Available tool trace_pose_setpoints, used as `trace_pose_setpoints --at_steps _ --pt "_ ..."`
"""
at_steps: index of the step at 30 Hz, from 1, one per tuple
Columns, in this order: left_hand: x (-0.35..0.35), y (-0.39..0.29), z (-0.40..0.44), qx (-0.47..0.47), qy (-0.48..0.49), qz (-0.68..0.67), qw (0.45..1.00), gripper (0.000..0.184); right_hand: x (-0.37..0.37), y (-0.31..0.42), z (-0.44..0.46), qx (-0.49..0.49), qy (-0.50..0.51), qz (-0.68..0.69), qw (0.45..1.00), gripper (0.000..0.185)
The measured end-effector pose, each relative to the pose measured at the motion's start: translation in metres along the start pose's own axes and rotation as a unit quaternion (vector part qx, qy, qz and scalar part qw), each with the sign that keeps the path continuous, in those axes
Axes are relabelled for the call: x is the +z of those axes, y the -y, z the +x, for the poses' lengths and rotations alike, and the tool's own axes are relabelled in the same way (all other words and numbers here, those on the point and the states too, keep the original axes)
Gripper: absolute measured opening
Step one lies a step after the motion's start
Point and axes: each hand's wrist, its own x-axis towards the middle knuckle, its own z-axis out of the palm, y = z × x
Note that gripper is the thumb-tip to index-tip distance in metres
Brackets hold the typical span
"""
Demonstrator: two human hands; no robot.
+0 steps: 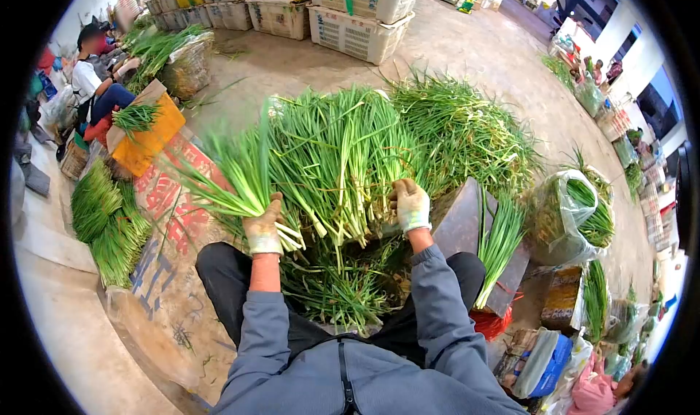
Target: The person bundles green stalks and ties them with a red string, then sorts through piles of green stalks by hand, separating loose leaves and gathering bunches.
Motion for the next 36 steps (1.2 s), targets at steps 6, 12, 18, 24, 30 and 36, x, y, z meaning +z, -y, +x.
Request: trace_pose_setpoints --at_steps 6,12,18,24,30,36 --pt "-0.039 -0.045 -0.008 0.011 0.045 -0.018 0.999 0.04 0.014 0.089 -0.054 -0.153 0.065 0.113 0.98 0.015" --pt "-0.042 -0.064 -0.007 -0.04 0.029 -0.045 0.998 0.032 0.099 0.096 -0.103 -0.149 0.274 -0.335 0.889 0.03" --pt "-0.064 -0.005 -0.005 -0.127 -0.064 0.054 0.988 0.028 0.098 0.082 -0.104 -0.03 0.27 -0.183 0.945 0.036" --pt "-0.04 0.034 -0.033 -0.233 -0.04 0.164 0.958 0.045 0.086 0.099 -0.17 -0.025 0.304 -0.158 0.939 0.036" --pt "-0.068 0.065 -0.032 -0.235 0.045 0.098 0.966 0.028 0.121 0.041 -0.17 0.219 0.355 0.087 0.904 0.047" --pt "-0.068 0.043 -0.035 -0.245 -0.017 0.01 0.969 0.014 0.108 0.047 -0.162 0.238 0.25 0.332 0.878 0.031"
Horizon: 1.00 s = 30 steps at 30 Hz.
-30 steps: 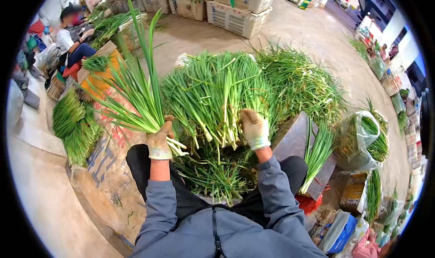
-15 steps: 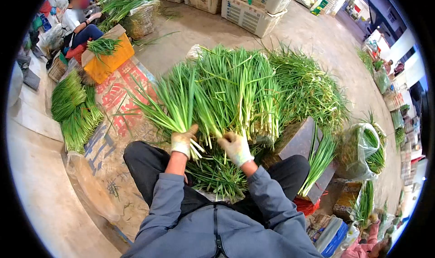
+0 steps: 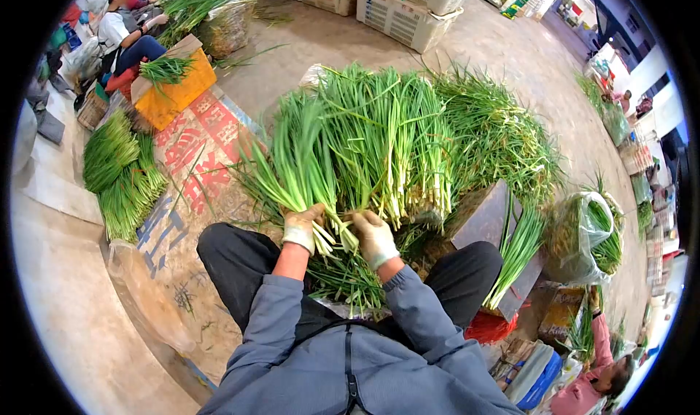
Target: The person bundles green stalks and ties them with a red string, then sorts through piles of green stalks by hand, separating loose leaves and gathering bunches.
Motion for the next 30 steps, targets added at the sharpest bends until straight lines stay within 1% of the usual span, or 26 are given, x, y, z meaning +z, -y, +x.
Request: trace_pose_setpoints --at_steps 1,2,3,4,5,6,7,8,9,10,11,12,13,14,15,16,17,19,21,22,23,25,26,27,28,30 --pt "-0.002 -0.006 0.0 -0.008 -0.006 -0.023 1.0 0.014 0.001 0.014 -0.013 0.008 -0.021 0.092 0.995 0.028" --pt "-0.006 -0.01 0.002 -0.014 -0.032 -0.014 0.999 0.015 0.0 0.029 -0.026 -0.025 -0.011 0.144 0.989 0.027" --pt "-0.009 -0.01 0.005 -0.021 -0.059 -0.005 0.998 0.016 -0.009 0.035 -0.034 -0.037 0.006 0.162 0.986 0.025" --pt "-0.009 -0.013 0.003 -0.048 -0.069 -0.062 0.995 0.02 -0.02 0.04 -0.043 -0.048 0.024 0.181 0.982 0.023" --pt "-0.008 -0.016 0.003 -0.047 -0.068 -0.062 0.995 0.02 -0.037 0.042 -0.051 -0.045 0.048 0.166 0.984 0.022" --pt "-0.009 -0.016 0.005 -0.04 -0.042 -0.068 0.996 0.021 -0.065 0.036 -0.045 0.038 0.07 0.024 0.997 0.031" --pt "-0.013 -0.011 0.008 -0.037 -0.015 -0.072 0.997 0.022 -0.067 0.037 -0.044 0.066 0.052 -0.298 0.951 0.034" --pt "-0.015 -0.006 0.012 0.005 0.012 -0.059 0.998 0.021 -0.067 0.036 -0.045 0.087 0.126 -0.55 0.821 0.039" --pt "-0.011 -0.009 0.009 -0.043 0.029 -0.088 0.995 0.02 -0.066 0.037 -0.042 0.1 0.187 -0.756 0.619 0.044" --pt "-0.009 -0.01 0.008 -0.054 0.063 -0.119 0.989 0.02 -0.058 0.045 -0.042 0.137 0.192 -0.766 0.598 0.055" --pt "-0.009 -0.011 0.004 -0.067 0.095 -0.149 0.982 0.02 -0.059 0.034 -0.037 0.019 0.125 -0.705 0.698 0.052" --pt "-0.012 -0.011 0.0 -0.065 0.141 -0.141 0.978 0.022 -0.044 0.041 -0.035 0.012 0.114 -0.583 0.804 0.052" --pt "-0.009 -0.012 -0.008 -0.065 0.142 -0.138 0.978 0.022 -0.023 0.053 -0.032 0.005 0.1 -0.445 0.89 0.052" --pt "-0.003 -0.015 -0.016 -0.057 0.146 -0.132 0.979 0.022 -0.001 0.062 -0.029 0.051 0.092 -0.351 0.93 0.048" --pt "0.002 -0.018 -0.02 -0.047 0.152 -0.126 0.979 0.023 0.018 0.066 -0.026 0.093 0.083 -0.253 0.959 0.044" --pt "0.001 -0.017 -0.02 -0.044 0.173 -0.093 0.979 0.023 0.024 0.06 -0.018 0.042 0.103 -0.274 0.955 0.045" --pt "-0.001 -0.017 -0.019 -0.063 0.155 -0.062 0.984 0.022 0.031 0.05 -0.012 0.034 0.086 -0.159 0.983 0.04" --pt "-0.002 -0.023 -0.025 -0.068 0.159 -0.04 0.984 0.022 0.03 0.041 -0.001 0.048 0.068 -0.092 0.992 0.034" --pt "0.0 -0.022 -0.029 -0.019 0.128 -0.013 0.992 0.026 0.026 0.036 0.001 0.021 0.078 -0.143 0.986 0.028" --pt "-0.002 -0.018 -0.025 -0.044 0.114 0.0 0.992 0.029 0.026 0.034 -0.002 -0.001 0.074 -0.19 0.979 0.025" --pt "0.002 -0.012 -0.022 -0.015 0.123 -0.011 0.992 0.028 0.026 0.031 -0.005 0.004 0.075 -0.191 0.979 0.025" --pt "0.008 -0.013 -0.023 -0.05 0.098 -0.004 0.994 0.029 0.024 0.027 -0.007 -0.056 0.072 -0.266 0.96 0.024" --pt "0.011 -0.013 -0.025 -0.039 0.082 -0.015 0.996 0.025 0.02 0.018 -0.006 -0.078 0.082 -0.244 0.963 0.022" --pt "0.0 -0.001 -0.007 -0.062 0.076 -0.01 0.995 0.024 0.017 0.017 -0.011 -0.102 0.099 -0.191 0.971 0.021" --pt "-0.005 0.001 0.001 -0.071 0.073 -0.029 0.994 0.024 0.016 0.022 -0.02 -0.088 0.099 -0.093 0.987 0.023" --pt "-0.018 0.008 0.021 -0.093 0.064 -0.056 0.992 0.022 0.007 0.029 -0.044 -0.041 0.11 0.093 0.989 0.025"
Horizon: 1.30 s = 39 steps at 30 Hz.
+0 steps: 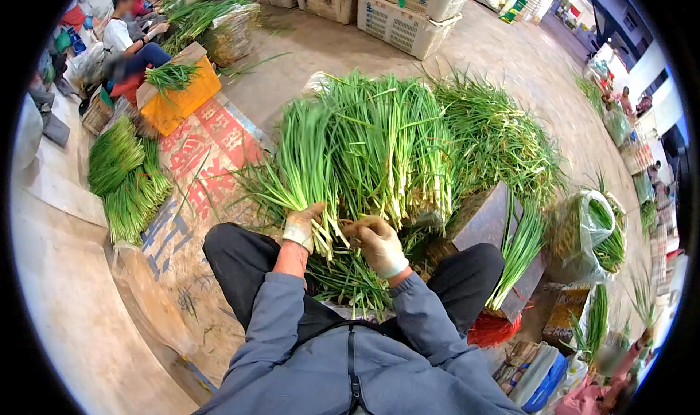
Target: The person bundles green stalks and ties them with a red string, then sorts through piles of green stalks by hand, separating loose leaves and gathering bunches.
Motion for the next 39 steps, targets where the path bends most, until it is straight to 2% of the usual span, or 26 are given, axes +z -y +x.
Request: trace_pose_setpoints --at_steps 1,3,4,5,6,7,8,9,10,11,12,13,15,16,18,21,22,23,25,27,28,31,33,35,38,39 --pt "-0.003 -0.004 0.002 0.029 -0.012 0.013 0.999 0.021 -0.013 0.002 -0.008 -0.025 0.059 0.01 0.998 0.027" --pt "-0.005 -0.006 0.005 0.064 -0.006 -0.011 0.998 0.02 -0.037 0.014 -0.029 0.091 0.088 -0.09 0.988 0.02" --pt "-0.007 -0.009 0.003 0.049 0.001 -0.008 0.999 0.022 -0.049 0.014 -0.036 0.182 0.107 -0.225 0.951 0.021" --pt "0.018 -0.029 -0.025 0.068 -0.046 0.037 0.996 0.025 -0.065 0.01 -0.04 0.269 0.122 -0.353 0.888 0.022" --pt "0.02 -0.03 -0.027 0.066 -0.042 0.029 0.997 0.028 -0.068 0.012 -0.045 0.186 0.213 -0.643 0.712 0.026" --pt "0.021 -0.03 -0.028 0.065 -0.039 0.02 0.997 0.031 -0.069 0.012 -0.046 0.226 0.206 -0.786 0.538 0.035" --pt "0.022 -0.028 -0.028 0.102 -0.025 0.038 0.994 0.029 -0.069 0.009 -0.041 0.149 0.094 -0.72 0.671 0.034" --pt "0.021 -0.025 -0.03 0.098 -0.028 0.038 0.994 0.029 -0.061 0.01 -0.033 0.07 -0.021 -0.625 0.777 0.033" --pt "0.021 -0.021 -0.032 0.079 -0.021 0.053 0.995 0.028 -0.018 0.038 -0.028 0.115 -0.095 -0.515 0.844 0.031" --pt "0.025 -0.021 -0.032 0.066 -0.01 0.069 0.995 0.029 -0.024 0.021 -0.014 -0.047 -0.069 -0.526 0.847 0.035" --pt "0.034 -0.023 -0.041 0.087 -0.004 0.095 0.992 0.031 -0.001 0.031 -0.004 -0.094 -0.052 -0.569 0.815 0.041" --pt "0.042 -0.025 -0.049 0.096 0.02 0.1 0.99 0.031 0.002 0.022 0.011 -0.131 -0.027 -0.55 0.825 0.046" --pt "0.041 -0.022 -0.046 0.075 0.036 0.117 0.99 0.034 0.009 0.011 0.034 -0.115 0.04 -0.532 0.838 0.049" --pt "0.04 -0.022 -0.047 0.077 0.032 0.15 0.985 0.032 0.008 0.013 0.04 -0.063 0.058 -0.512 0.855 0.045" --pt "0.036 -0.022 -0.046 0.052 0.027 0.124 0.991 0.03 -0.002 0.015 0.056 0.061 0.095 -0.483 0.868 0.034" --pt "0.021 -0.012 -0.034 0.0 0.016 0.098 0.995 0.027 -0.014 0.033 0.054 -0.049 0.088 -0.566 0.818 0.022" --pt "0.022 -0.007 -0.029 0.007 -0.001 0.101 0.995 0.026 -0.015 0.041 0.054 -0.064 0.062 -0.553 0.828 0.019" --pt "0.022 -0.002 -0.024 0.014 -0.016 0.105 0.994 0.025 -0.018 0.052 0.054 -0.091 0.047 -0.571 0.815 0.019" --pt "0.025 -0.012 -0.031 -0.05 -0.01 0.089 0.995 0.024 -0.021 0.07 0.047 -0.127 0.014 -0.481 0.867 0.018" --pt "0.031 -0.013 -0.035 -0.046 -0.019 0.064 0.997 0.021 -0.007 0.094 0.03 -0.033 -0.097 -0.366 0.925 0.017" --pt "0.031 -0.011 -0.03 -0.038 -0.023 0.053 0.998 0.023 -0.01 0.098 0.03 -0.086 -0.105 -0.359 0.924 0.016" --pt "0.035 -0.009 -0.031 -0.042 -0.017 0.055 0.997 0.02 -0.024 0.107 0.02 -0.066 -0.117 -0.247 0.96 0.015" --pt "0.04 -0.009 -0.032 -0.039 0.017 0.068 0.997 0.021 -0.013 0.108 0.012 -0.033 -0.068 -0.219 0.973 0.016" --pt "0.043 -0.005 -0.031 -0.038 -0.004 0.122 0.992 0.022 -0.008 0.088 0.018 -0.011 -0.072 -0.276 0.958 0.014" --pt "0.047 0.01 -0.031 -0.09 0.06 0.002 0.994 0.027 -0.028 0.027 0.046 -0.031 0.013 -0.256 0.966 0.016" --pt "0.046 0.016 -0.03 -0.096 0.096 -0.035 0.99 0.03 -0.006 0.028 0.041 0.056 -0.015 -0.164 0.985 0.018"
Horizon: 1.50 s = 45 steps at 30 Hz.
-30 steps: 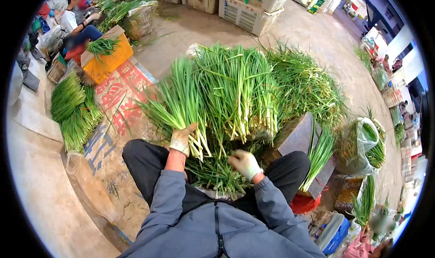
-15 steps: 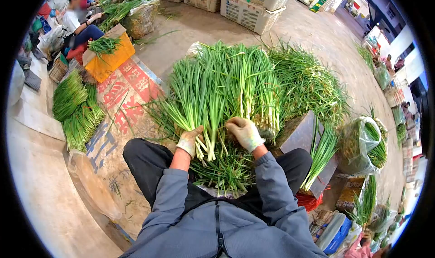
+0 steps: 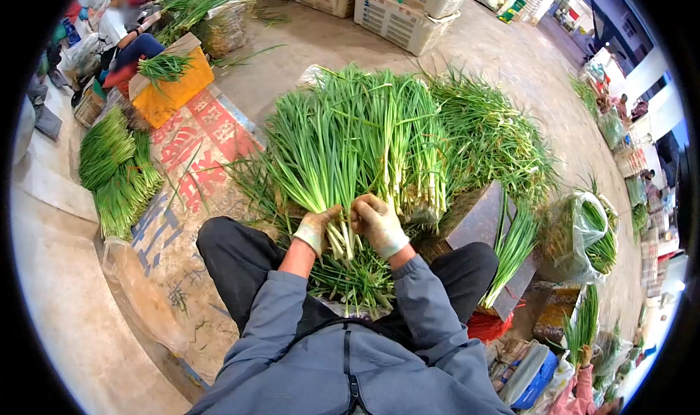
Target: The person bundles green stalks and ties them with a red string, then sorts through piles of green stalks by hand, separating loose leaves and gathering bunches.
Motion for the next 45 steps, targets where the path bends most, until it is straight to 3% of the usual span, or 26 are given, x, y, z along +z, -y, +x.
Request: trace_pose_setpoints --at_steps 1,2,5,7,11,12,14,15,16,22,24,25,26,27,28,29,30,32,35,36,38,40,42,45 --pt "-0.002 0.001 0.003 -0.007 0.036 -0.024 0.999 0.024 0.008 -0.002 -0.001 0.016 0.023 0.052 0.998 0.018" --pt "-0.005 0.005 0.004 0.024 -0.012 0.017 0.999 0.023 0.015 -0.003 -0.001 0.033 0.046 0.103 0.993 0.018" --pt "-0.013 0.004 0.003 -0.012 0.029 -0.06 0.998 0.022 0.021 -0.008 0.002 0.026 0.075 0.145 0.986 0.02" --pt "-0.011 0.001 0.0 -0.062 0.124 -0.193 0.971 0.023 0.02 -0.007 0.003 0.021 0.066 0.156 0.985 0.021" --pt "-0.004 -0.004 -0.006 -0.039 0.108 -0.068 0.991 0.022 0.018 0.004 -0.006 0.047 0.042 0.107 0.992 0.018" --pt "-0.004 -0.004 -0.005 -0.04 0.109 -0.07 0.991 0.022 0.017 0.014 -0.012 0.056 0.047 0.172 0.982 0.017" --pt "-0.002 -0.004 -0.004 -0.007 0.05 -0.047 0.998 0.022 0.0 0.022 -0.019 -0.052 0.141 0.148 0.978 0.016" --pt "-0.003 -0.005 -0.005 0.008 0.021 -0.035 0.999 0.022 0.001 0.027 -0.025 -0.037 0.047 0.243 0.968 0.023" --pt "-0.006 -0.005 -0.004 0.009 0.021 -0.035 0.999 0.022 0.001 0.044 -0.038 -0.049 0.039 0.216 0.974 0.022" --pt "-0.012 -0.012 -0.005 0.034 0.022 -0.099 0.994 0.024 -0.03 0.065 -0.097 -0.169 0.139 0.284 0.933 0.024" --pt "-0.016 -0.011 -0.003 0.034 0.018 -0.103 0.994 0.02 -0.048 0.052 -0.108 -0.122 0.156 0.245 0.949 0.03" --pt "-0.017 -0.011 -0.002 0.03 0.015 -0.096 0.995 0.02 -0.049 0.049 -0.105 0.003 0.111 0.018 0.994 0.034" --pt "-0.016 -0.011 0.0 0.024 0.014 -0.087 0.996 0.021 -0.048 0.044 -0.1 0.13 0.056 -0.209 0.968 0.039" --pt "-0.011 -0.012 -0.005 0.028 0.009 -0.083 0.996 0.024 -0.05 0.014 -0.087 0.034 0.075 -0.45 0.889 0.051" --pt "-0.006 -0.012 -0.007 0.044 0.0 -0.068 0.997 0.026 -0.044 -0.012 -0.082 0.016 0.029 -0.502 0.864 0.056" --pt "-0.005 -0.011 -0.005 0.044 0.012 -0.078 0.996 0.025 -0.025 -0.013 -0.082 0.02 0.032 -0.346 0.937 0.053" --pt "-0.006 -0.008 -0.004 0.045 0.02 -0.089 0.995 0.025 -0.003 -0.01 -0.082 0.112 0.036 -0.148 0.982 0.049" --pt "-0.009 -0.005 -0.007 0.062 0.033 -0.074 0.995 0.025 0.026 -0.018 -0.071 0.027 0.005 -0.155 0.988 0.036" --pt "-0.005 -0.009 -0.011 0.082 0.021 -0.044 0.995 0.027 0.016 -0.037 -0.059 0.067 0.013 -0.163 0.984 0.027" --pt "-0.01 -0.011 -0.009 0.084 0.022 -0.042 0.995 0.027 0.018 -0.03 -0.066 0.016 -0.03 -0.237 0.971 0.022" --pt "-0.024 -0.012 -0.003 0.046 0.025 -0.064 0.997 0.029 -0.012 -0.057 -0.069 0.113 -0.032 -0.221 0.968 0.023" --pt "-0.018 -0.018 -0.011 0.075 0.01 -0.047 0.996 0.034 -0.057 -0.108 -0.071 0.089 0.016 -0.539 0.837 0.03" --pt "-0.014 -0.026 -0.02 0.083 0.05 -0.044 0.994 0.037 -0.116 -0.212 -0.066 0.167 0.186 -0.716 0.652 0.034" --pt "-0.007 -0.04 -0.036 0.128 0.082 -0.029 0.988 0.044 -0.065 -0.149 -0.082 0.134 0.016 -0.656 0.743 0.028"
